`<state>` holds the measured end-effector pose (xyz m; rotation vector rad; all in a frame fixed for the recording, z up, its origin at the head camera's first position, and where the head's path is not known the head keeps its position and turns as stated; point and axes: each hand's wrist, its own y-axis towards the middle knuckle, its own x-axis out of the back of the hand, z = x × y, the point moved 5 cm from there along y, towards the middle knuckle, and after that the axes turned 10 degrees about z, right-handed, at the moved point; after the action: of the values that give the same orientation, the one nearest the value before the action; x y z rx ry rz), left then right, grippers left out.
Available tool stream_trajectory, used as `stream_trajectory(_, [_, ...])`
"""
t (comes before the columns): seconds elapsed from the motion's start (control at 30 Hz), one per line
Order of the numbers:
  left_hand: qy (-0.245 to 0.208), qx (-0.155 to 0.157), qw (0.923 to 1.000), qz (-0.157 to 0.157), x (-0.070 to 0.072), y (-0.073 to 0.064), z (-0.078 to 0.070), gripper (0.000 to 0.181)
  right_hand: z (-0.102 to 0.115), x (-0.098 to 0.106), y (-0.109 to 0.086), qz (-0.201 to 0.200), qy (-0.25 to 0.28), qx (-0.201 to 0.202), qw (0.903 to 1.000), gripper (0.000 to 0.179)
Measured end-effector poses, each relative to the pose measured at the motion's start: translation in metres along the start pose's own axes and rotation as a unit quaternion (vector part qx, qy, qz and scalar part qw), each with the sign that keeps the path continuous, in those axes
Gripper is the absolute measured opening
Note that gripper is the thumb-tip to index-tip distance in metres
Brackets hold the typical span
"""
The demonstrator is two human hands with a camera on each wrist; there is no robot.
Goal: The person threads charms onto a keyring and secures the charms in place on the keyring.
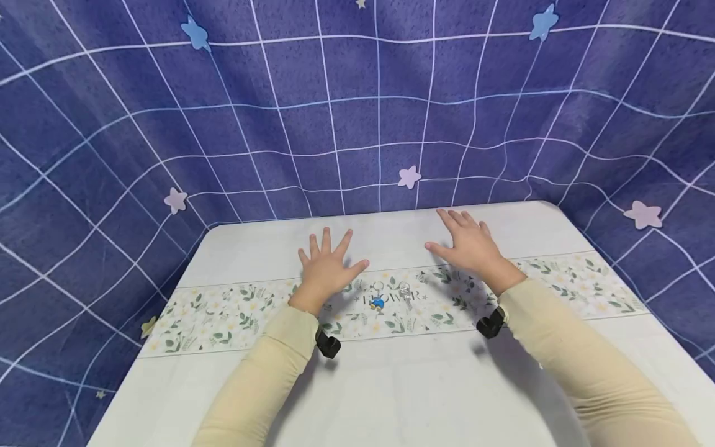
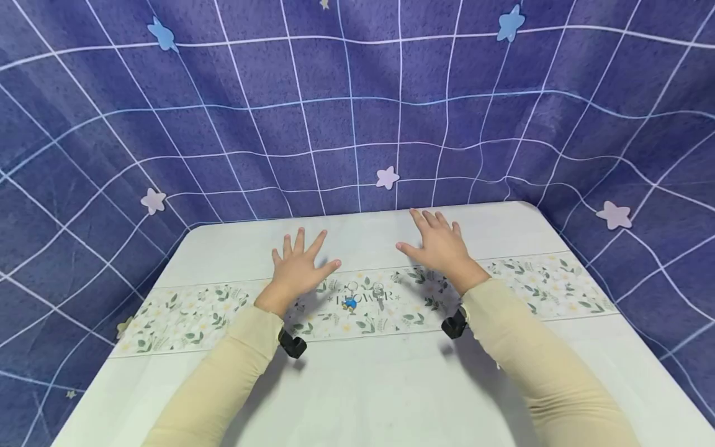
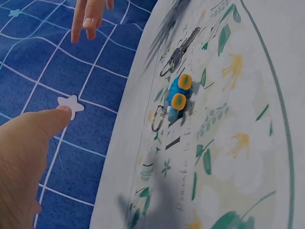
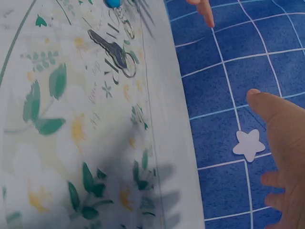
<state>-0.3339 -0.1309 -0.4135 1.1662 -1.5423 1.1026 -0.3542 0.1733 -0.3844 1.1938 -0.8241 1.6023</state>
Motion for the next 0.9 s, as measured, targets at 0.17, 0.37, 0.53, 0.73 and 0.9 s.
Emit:
stream_trajectory(0.17, [-0.006, -0.011, 0.9999, -0.010, -0.003, 0.006, -0.004, 0.085, 0.004, -0.005, 0.001, -0.020, 0.025, 0.043, 0.9986, 0.085])
stream_trajectory(0.37, [-0.031, -0.042, 0.9985, -0.017, -0.008, 0.002, -0.013, 0.078, 0.011, -0.021, 0.001, -0.016, 0.062, 0.077, 0.9950, 0.079])
stream_trajectory(0.53, [-0.040, -0.055, 0.9976, -0.009, -0.020, -0.001, -0.016, 0.075, 0.018, -0.038, 0.001, -0.008, 0.084, 0.080, 0.9932, 0.077])
stream_trajectory(0.73, [-0.064, -0.061, 0.9961, -0.003, -0.035, -0.004, -0.017, 0.073, 0.025, -0.057, 0.001, -0.002, 0.102, 0.087, 0.9910, 0.076])
stream_trajectory(0.9, [-0.070, -0.054, 0.9961, -0.001, -0.043, -0.007, -0.017, 0.071, 0.030, -0.070, 0.001, 0.003, 0.108, 0.089, 0.9902, 0.073])
